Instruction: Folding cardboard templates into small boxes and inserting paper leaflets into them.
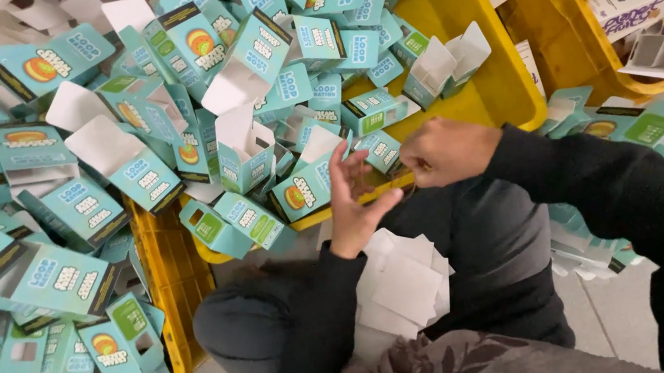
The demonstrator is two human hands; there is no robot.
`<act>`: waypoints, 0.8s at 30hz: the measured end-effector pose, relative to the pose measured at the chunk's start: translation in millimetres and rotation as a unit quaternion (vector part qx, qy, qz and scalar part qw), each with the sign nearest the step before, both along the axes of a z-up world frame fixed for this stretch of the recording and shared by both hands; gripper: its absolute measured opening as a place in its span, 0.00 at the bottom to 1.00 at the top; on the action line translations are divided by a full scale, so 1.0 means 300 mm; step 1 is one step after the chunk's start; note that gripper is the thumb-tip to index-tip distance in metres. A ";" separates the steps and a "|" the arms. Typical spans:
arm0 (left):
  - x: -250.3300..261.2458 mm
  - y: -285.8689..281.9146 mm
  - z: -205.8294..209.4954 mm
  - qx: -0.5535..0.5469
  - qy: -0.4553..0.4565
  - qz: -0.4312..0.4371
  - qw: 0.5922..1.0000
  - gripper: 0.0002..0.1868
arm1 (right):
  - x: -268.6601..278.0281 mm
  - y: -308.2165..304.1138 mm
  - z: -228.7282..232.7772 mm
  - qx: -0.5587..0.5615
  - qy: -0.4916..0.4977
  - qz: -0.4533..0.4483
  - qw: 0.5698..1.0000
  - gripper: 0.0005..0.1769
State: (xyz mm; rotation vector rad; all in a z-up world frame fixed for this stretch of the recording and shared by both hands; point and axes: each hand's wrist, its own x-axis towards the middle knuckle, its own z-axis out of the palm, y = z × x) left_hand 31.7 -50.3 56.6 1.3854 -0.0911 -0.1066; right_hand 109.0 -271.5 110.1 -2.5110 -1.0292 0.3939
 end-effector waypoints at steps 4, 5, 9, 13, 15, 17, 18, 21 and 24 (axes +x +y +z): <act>-0.059 -0.019 0.041 0.020 -0.033 -0.075 0.996 0.57 | -0.110 0.078 0.169 0.089 0.029 0.027 0.995 0.11; -0.077 0.000 0.033 0.015 -0.038 -0.100 0.994 0.51 | -0.120 0.085 0.173 0.116 0.040 -0.001 0.992 0.08; -0.161 0.154 0.095 0.060 -0.066 -0.063 0.994 0.48 | -0.193 0.128 0.186 0.224 0.112 -0.054 0.967 0.13; -0.274 0.427 0.297 0.315 -0.124 -0.014 0.941 0.43 | -0.252 0.139 0.194 0.250 0.095 -0.049 0.962 0.19; -0.333 0.558 0.362 0.604 -0.083 0.083 0.788 0.40 | -0.284 0.148 0.199 0.243 0.058 -0.099 0.963 0.16; -0.359 0.656 0.416 0.651 -0.050 0.132 0.746 0.37 | -0.314 0.138 0.161 0.232 0.051 -0.099 0.966 0.16; -0.374 0.706 0.440 0.689 -0.026 0.170 0.704 0.35 | -0.327 0.132 0.142 0.218 0.039 -0.113 0.969 0.16; -0.380 0.807 0.362 0.758 0.047 0.161 0.631 0.07 | -0.360 0.106 0.083 0.181 0.008 -0.123 0.976 0.14; -0.452 0.878 0.248 0.545 -0.083 0.235 0.801 0.11 | -0.393 0.087 0.055 0.189 -0.003 -0.135 0.973 0.14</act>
